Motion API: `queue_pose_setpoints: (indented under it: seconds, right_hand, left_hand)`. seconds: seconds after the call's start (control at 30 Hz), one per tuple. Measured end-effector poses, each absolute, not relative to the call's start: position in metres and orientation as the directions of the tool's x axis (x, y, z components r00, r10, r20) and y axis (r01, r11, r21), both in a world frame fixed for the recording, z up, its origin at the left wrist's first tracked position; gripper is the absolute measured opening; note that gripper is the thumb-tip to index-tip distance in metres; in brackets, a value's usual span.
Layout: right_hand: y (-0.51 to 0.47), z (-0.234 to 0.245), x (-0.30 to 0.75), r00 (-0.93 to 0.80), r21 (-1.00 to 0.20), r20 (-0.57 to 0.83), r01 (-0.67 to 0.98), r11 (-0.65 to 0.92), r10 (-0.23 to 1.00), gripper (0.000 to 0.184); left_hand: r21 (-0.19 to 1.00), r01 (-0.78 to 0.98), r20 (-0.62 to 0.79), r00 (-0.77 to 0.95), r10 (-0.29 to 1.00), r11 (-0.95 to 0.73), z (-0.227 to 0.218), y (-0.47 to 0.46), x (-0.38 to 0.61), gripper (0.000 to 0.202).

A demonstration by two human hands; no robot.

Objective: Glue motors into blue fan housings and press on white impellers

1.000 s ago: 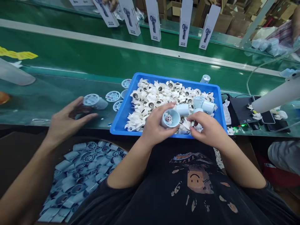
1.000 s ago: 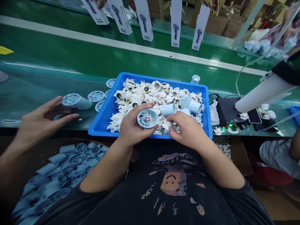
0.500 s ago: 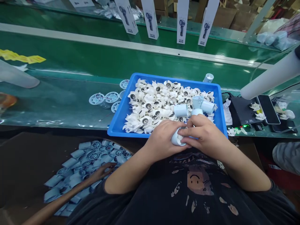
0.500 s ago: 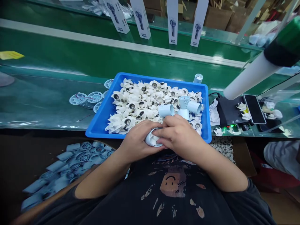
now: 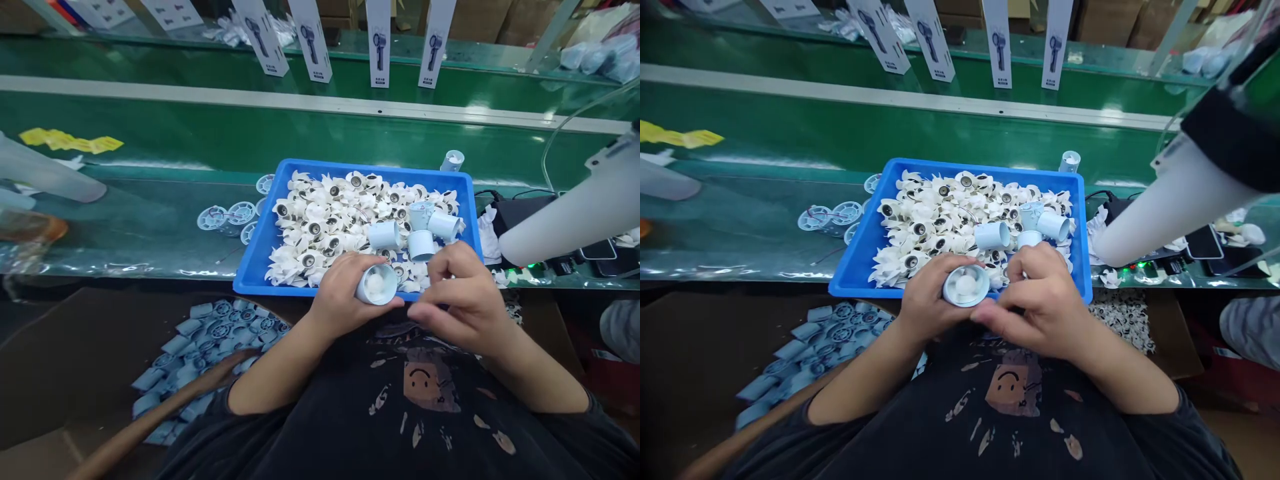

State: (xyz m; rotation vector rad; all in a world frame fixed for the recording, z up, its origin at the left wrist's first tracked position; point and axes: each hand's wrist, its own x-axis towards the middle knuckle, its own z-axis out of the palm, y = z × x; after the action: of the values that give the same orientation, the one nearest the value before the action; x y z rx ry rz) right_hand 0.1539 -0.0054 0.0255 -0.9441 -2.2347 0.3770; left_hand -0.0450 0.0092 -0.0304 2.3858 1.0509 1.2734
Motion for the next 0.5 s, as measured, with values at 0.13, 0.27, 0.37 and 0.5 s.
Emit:
queue_pose_setpoints:
  seconds: [0.13,0.27,0.37,0.5]
  right_hand:
    - [-0.009,0.018,0.164,-0.548,-0.340,0.532,0.560,0.755,0.646,0.038]
    - [-0.018,0.012,0.194,-0.327,-0.368,0.739,0.536,0.759,0.589,0.024]
    - [-0.024,0.007,0.204,-0.288,-0.406,0.735,0.539,0.738,0.614,0.020]
    - [-0.026,-0.008,0.194,-0.367,-0.415,0.738,0.414,0.810,0.566,0.017]
  left_hand:
    - [0.558,0.475,0.596,0.340,0.727,-0.680,-0.029,0.005,-0.048,0.053]
    - [0.648,0.432,0.517,0.356,0.779,-0.628,-0.015,0.029,-0.066,0.059]
    - [0.583,0.505,0.573,0.299,0.763,-0.636,-0.003,0.098,-0.076,0.059]
    - [0.599,0.633,0.510,0.170,0.843,-0.490,-0.009,0.226,-0.062,0.070]
